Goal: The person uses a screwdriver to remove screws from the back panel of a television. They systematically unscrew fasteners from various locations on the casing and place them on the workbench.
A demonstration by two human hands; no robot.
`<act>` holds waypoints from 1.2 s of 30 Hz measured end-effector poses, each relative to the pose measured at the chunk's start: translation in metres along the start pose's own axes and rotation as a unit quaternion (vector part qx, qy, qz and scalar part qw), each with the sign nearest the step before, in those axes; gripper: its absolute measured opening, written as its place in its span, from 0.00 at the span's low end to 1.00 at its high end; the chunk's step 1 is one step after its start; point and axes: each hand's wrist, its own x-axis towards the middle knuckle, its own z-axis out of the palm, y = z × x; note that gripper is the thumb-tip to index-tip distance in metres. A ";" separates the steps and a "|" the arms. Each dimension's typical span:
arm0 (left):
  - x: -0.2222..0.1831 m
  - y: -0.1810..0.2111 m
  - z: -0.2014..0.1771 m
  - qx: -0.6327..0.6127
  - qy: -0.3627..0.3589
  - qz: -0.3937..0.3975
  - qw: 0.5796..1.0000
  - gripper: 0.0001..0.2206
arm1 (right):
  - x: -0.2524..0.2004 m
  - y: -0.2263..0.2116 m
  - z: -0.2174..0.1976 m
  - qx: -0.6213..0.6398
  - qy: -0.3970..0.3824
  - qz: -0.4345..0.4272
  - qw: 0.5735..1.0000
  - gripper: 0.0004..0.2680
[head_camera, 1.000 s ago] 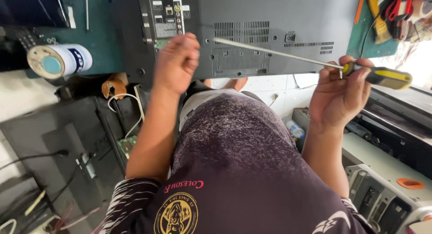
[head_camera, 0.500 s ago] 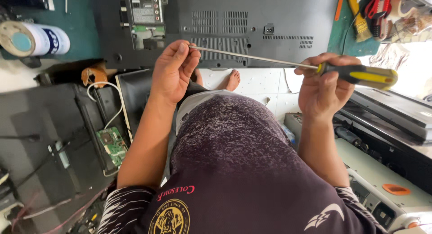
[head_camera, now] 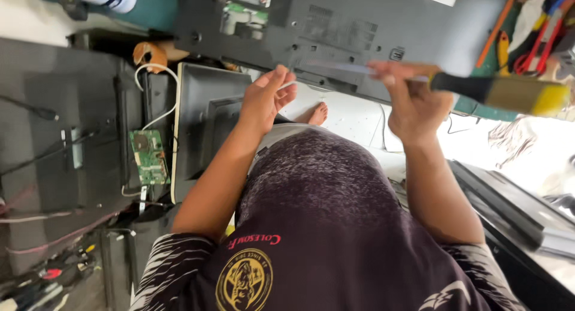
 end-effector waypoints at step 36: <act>0.076 -0.014 -0.027 -0.098 0.087 0.060 0.990 0.23 | 0.058 0.043 0.074 -0.293 -0.243 0.016 0.924 0.05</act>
